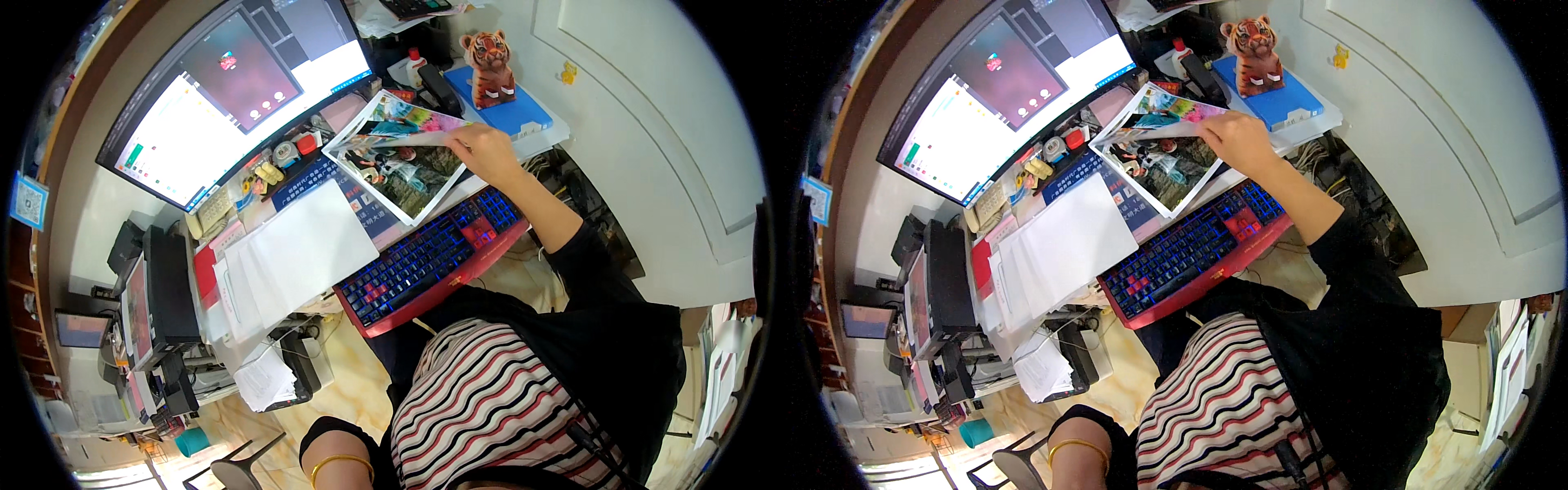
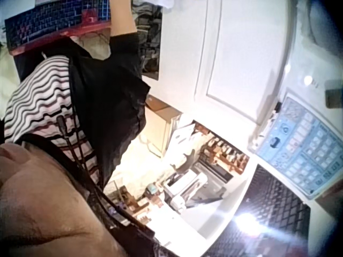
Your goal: The person places printed photos into clear plastic laminating pouches at a desk. They smooth each pouch to remove air bubbles and stack the finished laminated photos. The person handles multiple photos and pouches one at a time.
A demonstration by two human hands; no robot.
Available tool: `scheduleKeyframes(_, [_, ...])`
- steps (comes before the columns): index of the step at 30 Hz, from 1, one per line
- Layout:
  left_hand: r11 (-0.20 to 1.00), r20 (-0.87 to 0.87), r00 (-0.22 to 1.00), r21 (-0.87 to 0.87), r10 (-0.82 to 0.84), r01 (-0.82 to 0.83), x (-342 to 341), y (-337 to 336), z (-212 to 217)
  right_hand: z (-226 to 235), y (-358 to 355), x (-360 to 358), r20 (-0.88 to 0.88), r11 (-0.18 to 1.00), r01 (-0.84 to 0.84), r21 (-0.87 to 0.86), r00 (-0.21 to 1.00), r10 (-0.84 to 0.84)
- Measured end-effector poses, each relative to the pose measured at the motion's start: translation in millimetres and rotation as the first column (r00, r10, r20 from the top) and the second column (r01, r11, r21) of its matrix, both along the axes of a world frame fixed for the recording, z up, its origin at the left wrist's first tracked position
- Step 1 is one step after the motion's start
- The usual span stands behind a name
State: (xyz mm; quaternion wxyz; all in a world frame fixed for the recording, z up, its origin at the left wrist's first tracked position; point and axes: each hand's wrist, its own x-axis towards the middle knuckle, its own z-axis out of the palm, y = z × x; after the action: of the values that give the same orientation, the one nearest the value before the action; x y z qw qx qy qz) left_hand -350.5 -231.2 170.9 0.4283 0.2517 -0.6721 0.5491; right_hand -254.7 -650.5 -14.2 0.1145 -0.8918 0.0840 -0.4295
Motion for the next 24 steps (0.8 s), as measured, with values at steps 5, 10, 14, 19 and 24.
scheduleKeyframes(5, [0.885, 0.089, 0.992, -0.450, -0.090, 0.121, -3.3, -29.0, 9.0, 4.7, -2.2, -2.2, 0.061, 0.984, 0.022, 0.178, 0.998, -0.033])
scheduleKeyframes(10, [0.944, 0.075, 0.992, -0.322, 0.102, -0.073, 5.5, -24.0, 7.0, 10.7, 1.3, -6.1, 0.088, 0.976, 0.015, 0.218, 0.995, -0.035])
scheduleKeyframes(14, [0.764, 0.080, 0.955, -0.621, 0.284, -0.175, 9.0, -28.2, 6.5, 19.1, 9.5, -5.6, 0.166, 0.987, -0.029, 0.159, 0.986, 0.003])
scheduleKeyframes(19, [0.837, -0.542, 0.720, -0.538, -0.434, 0.099, 14.7, -58.8, -1.0, 47.7, 45.8, -9.6, 0.255, 0.990, -0.137, 0.025, 0.959, 0.126])
scheduleKeyframes(24, [0.776, -0.950, -0.137, -0.310, -0.282, 0.549, -13.0, -61.6, 36.6, 41.8, 105.4, -9.3, 0.070, 0.934, -0.353, 0.053, 0.934, 0.349])
